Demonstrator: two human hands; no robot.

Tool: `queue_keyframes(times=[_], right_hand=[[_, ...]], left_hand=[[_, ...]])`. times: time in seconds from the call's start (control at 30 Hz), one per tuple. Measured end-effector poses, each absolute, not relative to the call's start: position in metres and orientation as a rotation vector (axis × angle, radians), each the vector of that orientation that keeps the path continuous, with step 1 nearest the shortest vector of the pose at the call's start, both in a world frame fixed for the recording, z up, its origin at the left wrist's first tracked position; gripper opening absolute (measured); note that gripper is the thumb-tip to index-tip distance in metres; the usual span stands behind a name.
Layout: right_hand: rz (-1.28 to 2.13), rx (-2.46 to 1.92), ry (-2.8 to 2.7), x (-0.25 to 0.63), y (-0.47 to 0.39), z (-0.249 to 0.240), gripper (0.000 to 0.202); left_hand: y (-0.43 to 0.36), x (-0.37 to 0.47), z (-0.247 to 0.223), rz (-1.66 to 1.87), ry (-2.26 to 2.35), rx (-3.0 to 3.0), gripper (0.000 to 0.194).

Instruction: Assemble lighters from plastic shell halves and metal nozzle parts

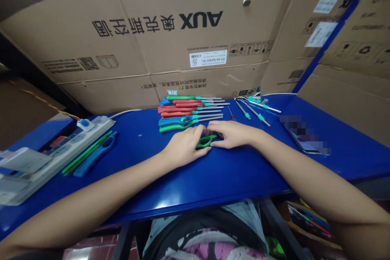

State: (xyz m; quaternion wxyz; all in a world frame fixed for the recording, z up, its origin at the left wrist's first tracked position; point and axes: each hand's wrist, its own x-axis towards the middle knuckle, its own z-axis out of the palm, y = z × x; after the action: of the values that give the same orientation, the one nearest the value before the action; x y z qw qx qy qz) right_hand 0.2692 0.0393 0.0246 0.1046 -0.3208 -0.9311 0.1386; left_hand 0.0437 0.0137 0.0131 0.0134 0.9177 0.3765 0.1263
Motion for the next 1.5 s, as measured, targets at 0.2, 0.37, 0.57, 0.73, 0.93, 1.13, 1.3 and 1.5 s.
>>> queue_keyframes(times=[0.2, 0.37, 0.57, 0.73, 0.93, 1.13, 1.3, 1.5], right_hand=[[0.418, -1.003, -2.730, 0.270, 0.040, 0.026, 0.038], [0.327, -1.031, -2.729, 0.261, 0.034, 0.027, 0.047], [0.315, -1.123, -2.703, 0.249, 0.030, 0.023, 0.051], [0.318, -1.160, -2.635, 0.248, 0.029, 0.022, 0.042], [0.284, -1.187, -2.655, 0.244, 0.026, 0.021, 0.045], [0.299, -1.281, -2.670, 0.242, 0.023, 0.022, 0.040], [0.156, -1.274, -2.709, 0.238, 0.017, 0.024, 0.039], [0.084, -1.336, -2.724, 0.238, 0.019, 0.025, 0.045]], left_hand=[[0.013, 0.008, 0.020, 0.371, 1.214, 2.734, 0.049], [0.011, -0.006, 0.010, 0.480, 1.177, 2.653, 0.021], [0.013, -0.005, -0.003, 0.698, 1.061, 2.635, 0.024], [0.016, -0.006, -0.007, 0.740, 1.074, 2.608, 0.028], [0.016, -0.004, -0.008, 0.751, 1.095, 2.590, 0.029], [0.015, -0.002, -0.009, 0.730, 1.032, 2.668, 0.030], [0.015, -0.002, -0.010, 0.737, 1.016, 2.730, 0.031], [0.012, -0.001, -0.007, 0.801, 0.980, 2.834, 0.029]])
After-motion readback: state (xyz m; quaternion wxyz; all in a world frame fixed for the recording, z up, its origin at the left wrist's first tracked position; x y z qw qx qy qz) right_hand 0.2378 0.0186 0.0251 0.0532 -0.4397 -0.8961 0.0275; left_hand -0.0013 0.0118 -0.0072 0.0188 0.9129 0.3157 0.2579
